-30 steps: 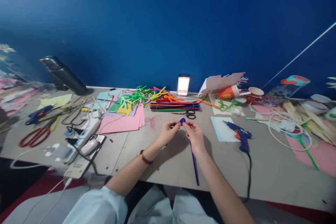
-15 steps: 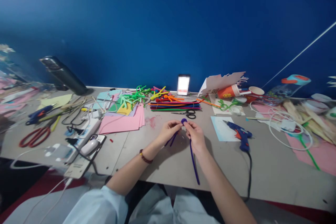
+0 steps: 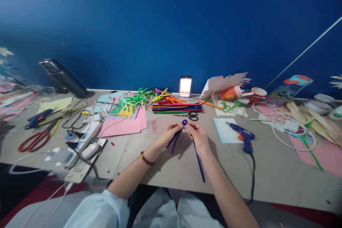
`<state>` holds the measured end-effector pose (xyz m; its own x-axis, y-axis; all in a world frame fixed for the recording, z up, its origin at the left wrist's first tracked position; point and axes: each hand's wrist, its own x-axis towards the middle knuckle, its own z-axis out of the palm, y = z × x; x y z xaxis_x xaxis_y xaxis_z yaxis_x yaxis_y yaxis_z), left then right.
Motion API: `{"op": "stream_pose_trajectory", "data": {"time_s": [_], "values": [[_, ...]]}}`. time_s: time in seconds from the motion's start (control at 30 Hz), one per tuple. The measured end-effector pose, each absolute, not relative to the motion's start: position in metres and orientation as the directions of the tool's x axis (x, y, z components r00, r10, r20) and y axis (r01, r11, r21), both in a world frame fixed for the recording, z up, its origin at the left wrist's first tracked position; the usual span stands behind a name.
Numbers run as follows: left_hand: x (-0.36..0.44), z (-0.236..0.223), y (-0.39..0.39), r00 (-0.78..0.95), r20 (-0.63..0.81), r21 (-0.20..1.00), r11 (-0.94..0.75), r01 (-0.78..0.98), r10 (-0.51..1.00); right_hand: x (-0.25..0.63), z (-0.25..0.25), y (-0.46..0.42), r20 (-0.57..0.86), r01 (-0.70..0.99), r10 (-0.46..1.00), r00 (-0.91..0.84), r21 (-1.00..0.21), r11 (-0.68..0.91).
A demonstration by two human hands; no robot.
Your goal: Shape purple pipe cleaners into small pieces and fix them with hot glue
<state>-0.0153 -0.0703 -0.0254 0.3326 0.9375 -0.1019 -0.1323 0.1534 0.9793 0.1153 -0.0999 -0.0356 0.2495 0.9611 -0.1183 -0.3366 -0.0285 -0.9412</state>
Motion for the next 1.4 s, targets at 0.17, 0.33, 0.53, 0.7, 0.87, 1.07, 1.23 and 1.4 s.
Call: {"op": "stream_pose_trajectory", "data": {"time_s": [0.17, 0.33, 0.53, 0.7, 0.87, 1.07, 1.23, 1.4], "values": [[-0.018, -0.023, -0.069, 0.416, -0.191, 0.927, 0.303, -0.221, 0.889, 0.115, -0.035, -0.098, -0.151, -0.405, 0.968, 0.202, -0.913, -0.058], [-0.018, -0.024, -0.066, 0.504, -0.230, 0.875, 0.403, -0.267, 0.832, 0.114, -0.037, -0.098, -0.171, -0.425, 0.965, 0.198, -0.902, -0.073], [-0.018, -0.027, -0.065, 0.494, -0.243, 0.862, 0.419, -0.284, 0.835, 0.116, -0.040, -0.099, -0.133, -0.283, 0.951, 0.278, -0.958, -0.052], [-0.018, -0.024, -0.068, 0.450, -0.231, 0.891, 0.373, -0.259, 0.863, 0.119, -0.043, -0.099, 0.020, -0.080, 0.933, 0.359, -0.995, 0.052], [-0.018, -0.025, -0.068, 0.451, -0.249, 0.889, 0.387, -0.244, 0.857, 0.117, -0.043, -0.098, 0.026, -0.091, 0.933, 0.360, -0.994, 0.063], [-0.014, -0.026, -0.069, 0.372, -0.254, 0.925, 0.337, -0.178, 0.893, 0.116, -0.042, -0.099, 0.025, -0.095, 0.910, 0.414, -0.993, 0.070], [-0.011, -0.029, -0.074, 0.212, 0.060, 0.994, -0.077, 0.073, 0.975, 0.117, -0.042, -0.099, 0.075, -0.040, 0.913, 0.402, -0.994, 0.099], [-0.012, -0.034, -0.077, 0.213, 0.277, 0.914, -0.325, 0.242, 0.937, 0.117, -0.044, -0.099, 0.102, -0.026, 0.926, 0.363, -0.993, 0.119]]}}
